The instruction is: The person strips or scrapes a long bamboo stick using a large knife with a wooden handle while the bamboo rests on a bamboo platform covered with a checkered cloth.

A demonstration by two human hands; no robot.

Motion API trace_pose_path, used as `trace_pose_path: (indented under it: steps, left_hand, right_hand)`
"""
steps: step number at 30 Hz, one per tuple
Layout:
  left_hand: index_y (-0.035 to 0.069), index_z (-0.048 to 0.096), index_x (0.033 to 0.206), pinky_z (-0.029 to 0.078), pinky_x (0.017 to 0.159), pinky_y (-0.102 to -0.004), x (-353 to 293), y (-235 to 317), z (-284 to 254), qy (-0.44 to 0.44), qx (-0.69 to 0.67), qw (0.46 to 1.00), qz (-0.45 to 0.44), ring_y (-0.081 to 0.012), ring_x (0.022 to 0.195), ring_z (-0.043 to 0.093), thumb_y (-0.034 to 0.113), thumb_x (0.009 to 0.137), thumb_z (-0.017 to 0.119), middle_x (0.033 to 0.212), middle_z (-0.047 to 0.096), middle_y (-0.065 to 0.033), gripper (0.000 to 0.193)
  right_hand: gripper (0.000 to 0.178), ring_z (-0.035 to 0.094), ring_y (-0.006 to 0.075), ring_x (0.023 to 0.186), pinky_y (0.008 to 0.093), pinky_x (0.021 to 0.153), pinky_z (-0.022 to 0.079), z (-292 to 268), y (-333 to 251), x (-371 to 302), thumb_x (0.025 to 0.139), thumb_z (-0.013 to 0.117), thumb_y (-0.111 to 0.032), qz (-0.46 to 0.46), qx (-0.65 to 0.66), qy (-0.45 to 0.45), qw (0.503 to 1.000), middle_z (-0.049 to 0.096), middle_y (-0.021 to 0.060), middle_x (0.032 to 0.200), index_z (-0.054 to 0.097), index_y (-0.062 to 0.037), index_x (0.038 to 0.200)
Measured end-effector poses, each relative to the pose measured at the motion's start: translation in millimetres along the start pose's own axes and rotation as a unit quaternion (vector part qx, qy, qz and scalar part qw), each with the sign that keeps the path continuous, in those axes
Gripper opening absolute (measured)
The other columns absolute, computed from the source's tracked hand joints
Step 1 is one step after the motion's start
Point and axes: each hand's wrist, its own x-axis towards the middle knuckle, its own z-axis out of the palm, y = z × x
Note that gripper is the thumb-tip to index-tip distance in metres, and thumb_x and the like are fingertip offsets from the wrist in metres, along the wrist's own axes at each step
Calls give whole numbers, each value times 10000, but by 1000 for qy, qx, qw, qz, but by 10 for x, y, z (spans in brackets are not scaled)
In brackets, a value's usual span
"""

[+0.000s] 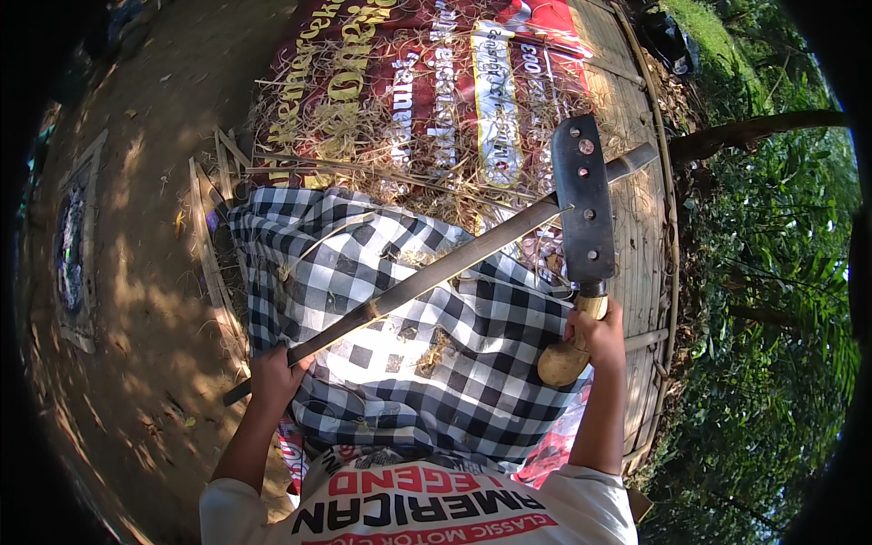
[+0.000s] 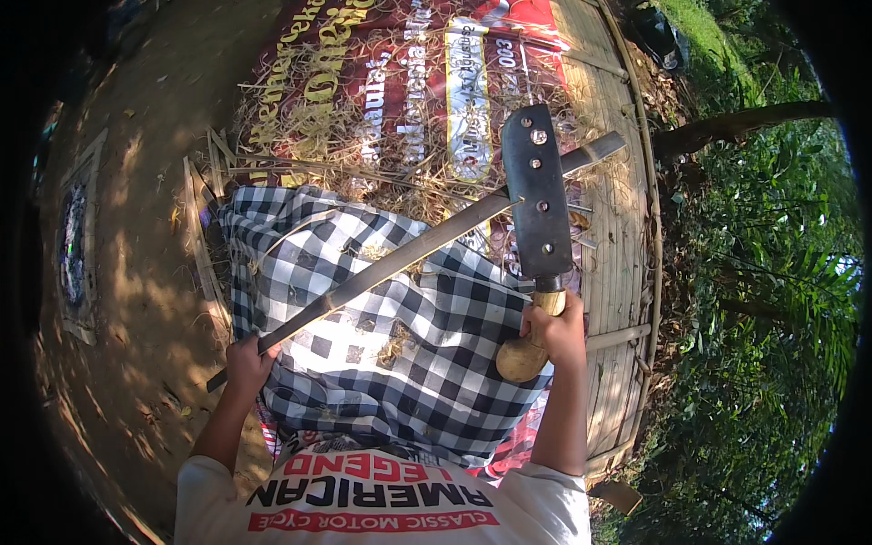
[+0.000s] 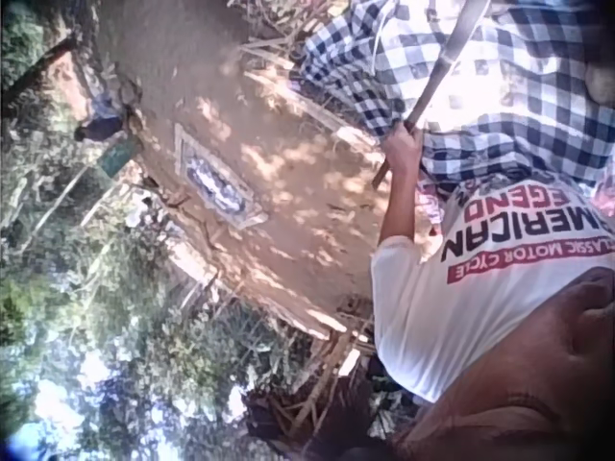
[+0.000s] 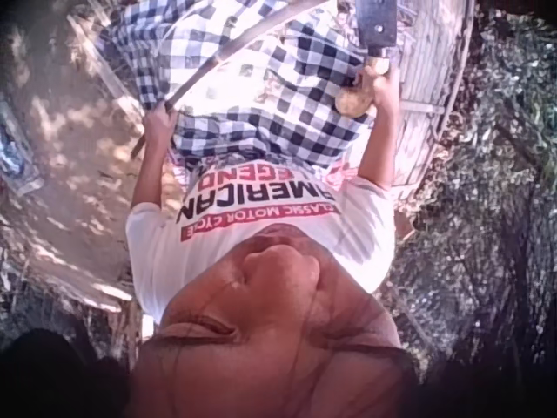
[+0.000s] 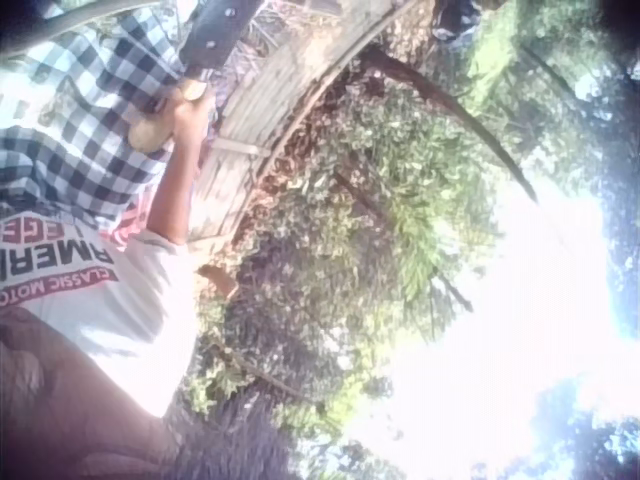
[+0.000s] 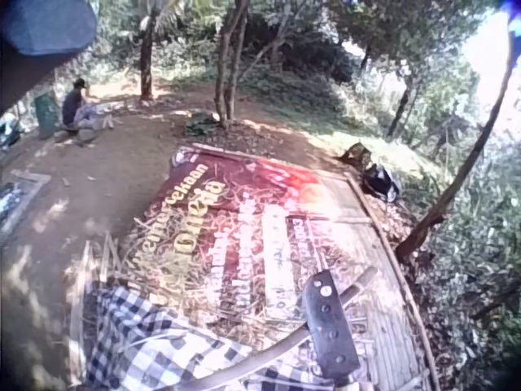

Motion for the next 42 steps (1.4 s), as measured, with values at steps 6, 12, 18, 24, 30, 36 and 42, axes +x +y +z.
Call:
trace_pose_path:
  steps: [6, 12, 18, 24, 30, 36, 42]
  left_hand:
    - [-9, 560, 701, 460, 539, -496, -6, -10, 11, -10, 1, 1000, -16, -438, 588, 594, 564, 837, 646, 598, 562, -215, 596]
    - [4, 563, 692, 457, 531, -490, 8, 43, -24, -2, -15, 1000, -13, -439, 577, 591, 619, 856, 592, 565, 550, -206, 637]
    - [1, 564, 692, 459, 535, -490, -34, -1, 38, 3, -7, 1000, -17, -447, 601, 598, 620, 853, 595, 577, 553, -217, 641]
    - [-8, 576, 695, 468, 556, -493, -8, 42, -35, -18, 8, 999, -37, -450, 622, 605, 541, 837, 663, 595, 566, -223, 573]
    - [-5, 593, 706, 477, 568, -492, -14, 38, -9, -14, 0, 999, -34, -449, 626, 604, 486, 815, 710, 618, 585, -232, 516]
    - [-8, 582, 692, 470, 553, -493, 32, 9, -29, -12, -12, 1000, -4, -449, 627, 602, 551, 830, 667, 626, 584, -235, 582]
    - [1, 582, 695, 469, 536, -503, -30, -21, 70, 12, -8, 1000, -8, -451, 603, 602, 668, 858, 547, 605, 581, -223, 687]
  right_hand:
    - [152, 590, 184, 515, 323, 500, 495, 184, -76, 4, 740, 637, 24, -13, 16, 23, 1000, 581, 83, 627, 531, 18, 849]
    - [175, 585, 161, 520, 307, 487, 492, 159, 24, -48, 724, 633, 41, -21, -5, -56, 998, 598, 77, 663, 562, 26, 884]
    - [136, 585, 165, 512, 311, 489, 491, 378, -3, -22, 725, 619, 43, -29, 3, -8, 1000, 596, 78, 653, 552, 30, 842]
    - [170, 588, 159, 524, 305, 480, 505, 392, 72, -168, 721, 635, 45, -10, 13, -67, 998, 590, 72, 674, 563, 36, 875]
    - [125, 590, 157, 519, 304, 485, 499, 444, 140, -106, 741, 616, 44, -52, 34, -7, 998, 598, 79, 665, 552, 40, 849]
    - [216, 587, 112, 575, 272, 537, 471, 841, 337, -535, 716, 662, 34, -10, -94, -234, 968, 609, 40, 696, 596, 47, 922]
    - [197, 584, 109, 525, 256, 461, 471, 767, 87, -316, 747, 617, 59, -42, -7, -72, 997, 591, 35, 673, 561, 20, 932]
